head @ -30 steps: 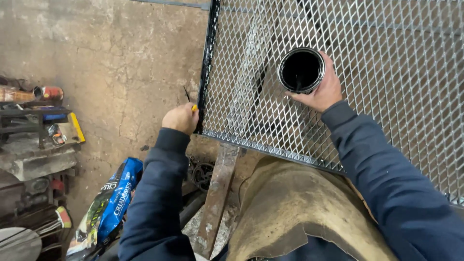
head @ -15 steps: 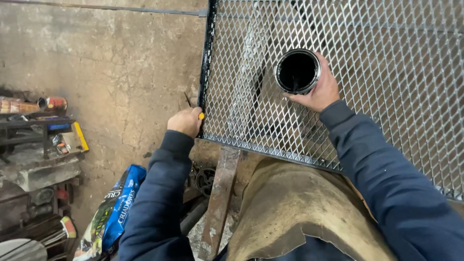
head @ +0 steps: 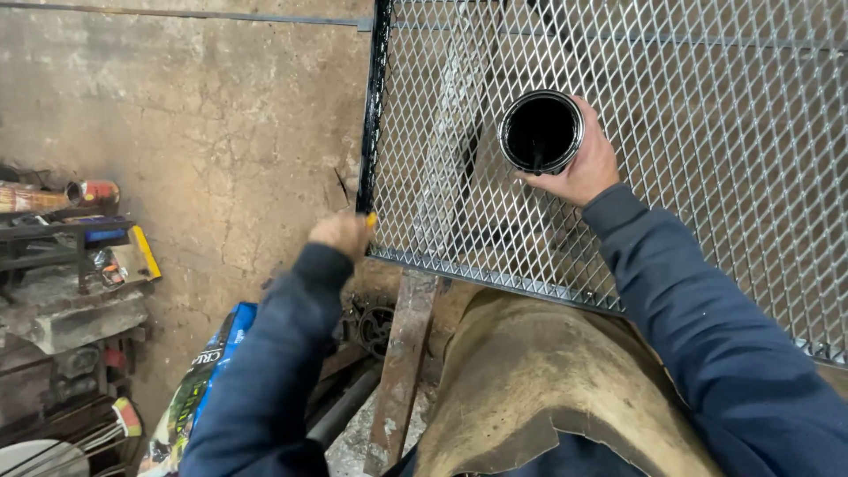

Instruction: Painting a large metal mesh grate with black paint using a brush.

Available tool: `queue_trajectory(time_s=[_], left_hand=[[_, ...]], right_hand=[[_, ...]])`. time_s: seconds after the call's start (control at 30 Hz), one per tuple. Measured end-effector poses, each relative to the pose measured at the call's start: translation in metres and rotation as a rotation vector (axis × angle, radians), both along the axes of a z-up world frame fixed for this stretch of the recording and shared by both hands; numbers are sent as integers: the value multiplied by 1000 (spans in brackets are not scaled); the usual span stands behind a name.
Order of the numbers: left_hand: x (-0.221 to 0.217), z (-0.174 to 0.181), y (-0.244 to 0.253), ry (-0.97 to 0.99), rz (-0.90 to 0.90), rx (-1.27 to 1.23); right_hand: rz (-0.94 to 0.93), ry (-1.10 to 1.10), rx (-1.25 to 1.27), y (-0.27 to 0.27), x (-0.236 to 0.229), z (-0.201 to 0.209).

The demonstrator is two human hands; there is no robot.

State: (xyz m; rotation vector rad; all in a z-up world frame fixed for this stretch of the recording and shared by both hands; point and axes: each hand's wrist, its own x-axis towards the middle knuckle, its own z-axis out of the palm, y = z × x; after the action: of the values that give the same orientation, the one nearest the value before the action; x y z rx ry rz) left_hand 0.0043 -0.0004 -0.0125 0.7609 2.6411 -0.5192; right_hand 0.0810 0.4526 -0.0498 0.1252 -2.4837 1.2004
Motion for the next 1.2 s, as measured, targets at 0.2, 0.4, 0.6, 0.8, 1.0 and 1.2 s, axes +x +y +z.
queue_trajectory(time_s=[0.2,0.4,0.6,0.8,1.0,1.2], left_hand=[[-56,23,38,86,-7,240],[-1,2,22,48,-387,-132],[2,-7,21,-54,-205,-82],[-90,19,66,-37,-42,124],[-72,24,67,99,-336,64],[-40,2,42,-121,-407,-166]], right_hand=[[-24,-2,58,1,-1,-6],[-26,-30,8,2,-1,-9],[-35,-46,-41,-1,3,4],[-47,-25,-54,-2,3,4],[-47,-34,-88,-1,4,4],[-50,-52,-71,-1,1,3]])
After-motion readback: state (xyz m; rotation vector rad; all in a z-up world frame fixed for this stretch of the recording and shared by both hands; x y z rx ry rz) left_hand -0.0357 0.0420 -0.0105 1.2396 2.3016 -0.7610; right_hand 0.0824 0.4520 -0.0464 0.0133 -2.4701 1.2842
